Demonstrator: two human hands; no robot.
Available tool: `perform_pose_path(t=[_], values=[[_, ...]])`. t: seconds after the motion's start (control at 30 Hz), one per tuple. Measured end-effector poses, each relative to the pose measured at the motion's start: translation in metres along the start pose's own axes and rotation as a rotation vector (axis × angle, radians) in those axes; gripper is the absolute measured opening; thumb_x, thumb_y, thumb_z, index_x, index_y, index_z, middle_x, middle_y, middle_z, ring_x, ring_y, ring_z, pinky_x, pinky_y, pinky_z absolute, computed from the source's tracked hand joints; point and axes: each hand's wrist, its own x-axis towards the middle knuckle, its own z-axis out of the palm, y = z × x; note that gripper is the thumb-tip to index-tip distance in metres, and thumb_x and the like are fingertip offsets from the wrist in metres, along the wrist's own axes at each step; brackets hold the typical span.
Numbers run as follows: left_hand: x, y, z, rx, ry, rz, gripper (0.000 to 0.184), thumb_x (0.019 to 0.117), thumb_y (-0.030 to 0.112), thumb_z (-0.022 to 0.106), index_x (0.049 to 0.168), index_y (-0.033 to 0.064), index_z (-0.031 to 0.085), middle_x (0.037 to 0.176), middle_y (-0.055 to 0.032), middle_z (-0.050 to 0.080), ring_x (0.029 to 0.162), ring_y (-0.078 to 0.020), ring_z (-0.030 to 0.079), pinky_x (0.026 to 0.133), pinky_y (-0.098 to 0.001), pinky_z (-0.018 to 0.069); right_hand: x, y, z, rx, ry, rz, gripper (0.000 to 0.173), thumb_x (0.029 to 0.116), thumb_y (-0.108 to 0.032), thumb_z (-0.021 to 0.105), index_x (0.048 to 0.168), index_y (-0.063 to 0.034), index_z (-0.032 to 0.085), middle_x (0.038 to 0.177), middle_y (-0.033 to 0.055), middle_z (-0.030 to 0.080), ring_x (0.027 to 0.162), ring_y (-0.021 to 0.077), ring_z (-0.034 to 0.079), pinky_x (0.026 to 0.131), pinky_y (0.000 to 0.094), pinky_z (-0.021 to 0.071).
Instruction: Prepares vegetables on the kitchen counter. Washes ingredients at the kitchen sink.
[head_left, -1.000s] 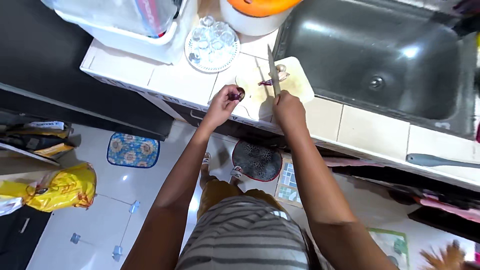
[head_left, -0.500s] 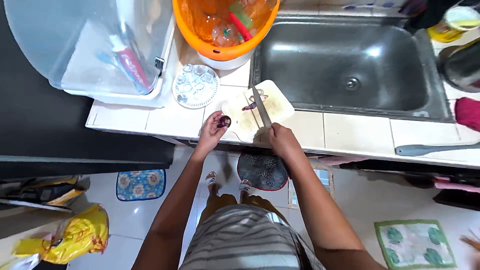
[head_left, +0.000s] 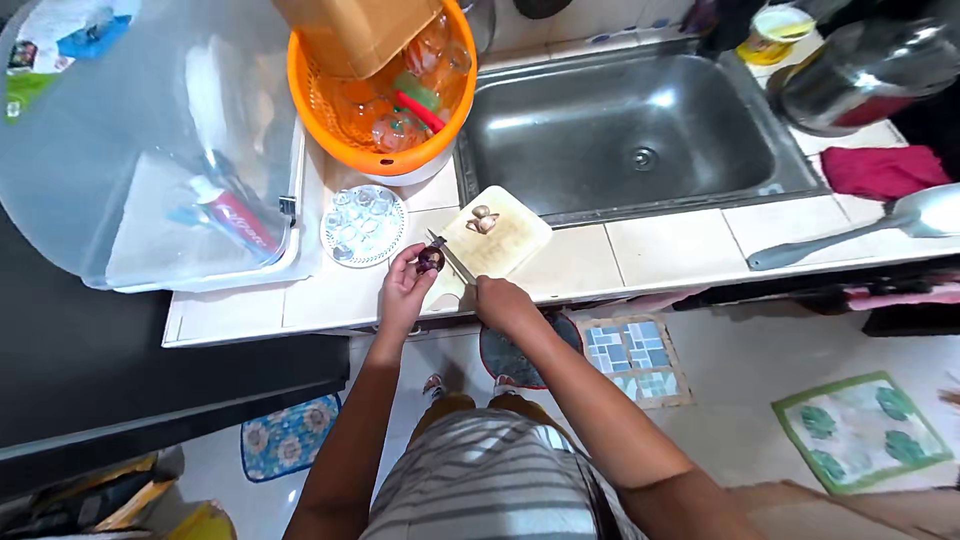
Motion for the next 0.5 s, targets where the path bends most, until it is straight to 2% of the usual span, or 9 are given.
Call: perform_pose_path(t=[0.1,0.17,0.23,0.27,0.33,0.37,0.43,0.5], values=[[0.008,-0.002,0.000,0.002,-0.023,-0.005,0.049,0.0898,-0.006,0.061,0.136,-0.0019,0.046,0.124,-0.0081,0.062,0.102,-0.0106,0.067,0.091,-0.0317,0.0570,-0.008,0.012,0.001,0.089,0.076,-0.005,0.041,0.1117,-0.028,0.038,0.125,0.0027,0.062,0.119,0.0270,0.067,0.118,0.0423,0.063,0.097,0.0603,0.0479],[0.013,-0.008,0.002,0.004,-0.074,-0.029,0.048,0.0893,-0.006,0.062,0.134,-0.0011,0.045,0.126,-0.0093,0.060,0.106,-0.0120,0.065,0.093,-0.0321,0.0563,-0.011,0.030,0.003,0.179,0.173,-0.008,0.044,0.1118,-0.033,0.039,0.120,0.0035,0.064,0.110,0.0270,0.068,0.109,0.0427,0.066,0.093,0.0601,0.0491],[0.016,-0.014,0.009,0.003,-0.137,-0.043,0.049,0.0881,-0.008,0.062,0.134,-0.0024,0.046,0.126,-0.0100,0.061,0.108,-0.0125,0.065,0.094,-0.0326,0.0559,-0.011,0.050,0.006,0.293,0.267,-0.053,0.037,0.1097,-0.025,0.046,0.126,0.0034,0.063,0.102,0.0265,0.069,0.094,0.0407,0.069,0.087,0.0570,0.0518],[0.016,-0.016,0.014,-0.004,-0.165,-0.057,0.050,0.0873,-0.008,0.063,0.134,-0.0026,0.046,0.125,-0.0100,0.061,0.108,-0.0129,0.065,0.094,-0.0328,0.0561,-0.012,0.058,0.008,0.352,0.307,-0.090,0.035,0.1075,-0.018,0.048,0.133,0.0027,0.061,0.101,0.0265,0.069,0.089,0.0392,0.069,0.085,0.0551,0.0534],[0.017,-0.018,0.023,-0.030,-0.196,-0.098,0.051,0.0860,-0.008,0.065,0.133,-0.0007,0.048,0.123,-0.0092,0.062,0.105,-0.0137,0.067,0.092,-0.0336,0.0574,-0.016,0.066,0.011,0.452,0.378,-0.156,0.046,0.1028,-0.006,0.050,0.148,-0.0007,0.050,0.102,0.0267,0.070,0.085,0.0365,0.070,0.083,0.0509,0.0558],[0.017,-0.018,0.028,-0.041,-0.200,-0.112,0.051,0.0857,-0.008,0.065,0.133,-0.0002,0.048,0.122,-0.0091,0.062,0.103,-0.0137,0.067,0.090,-0.0337,0.0580,-0.016,0.067,0.014,0.493,0.418,-0.183,0.051,0.1008,-0.002,0.051,0.152,-0.0014,0.046,0.101,0.0267,0.070,0.082,0.0353,0.070,0.081,0.0491,0.0561],[0.017,-0.016,0.036,-0.089,-0.196,-0.156,0.050,0.0859,-0.009,0.064,0.133,0.0001,0.048,0.121,-0.0096,0.061,0.101,-0.0152,0.067,0.089,-0.0353,0.0583,-0.014,0.068,0.022,0.562,0.503,-0.242,0.053,0.0980,0.000,0.052,0.151,-0.0013,0.048,0.095,0.0258,0.070,0.076,0.0332,0.068,0.076,0.0480,0.0553],[0.017,-0.012,0.041,-0.139,-0.181,-0.209,0.049,0.0864,-0.013,0.062,0.132,-0.0005,0.049,0.122,-0.0103,0.061,0.096,-0.0162,0.069,0.086,-0.0349,0.0602,-0.010,0.068,0.032,0.636,0.577,-0.313,0.046,0.1011,-0.010,0.053,0.146,-0.0007,0.054,0.085,0.0205,0.068,0.069,0.0271,0.062,0.070,0.0445,0.0526]])
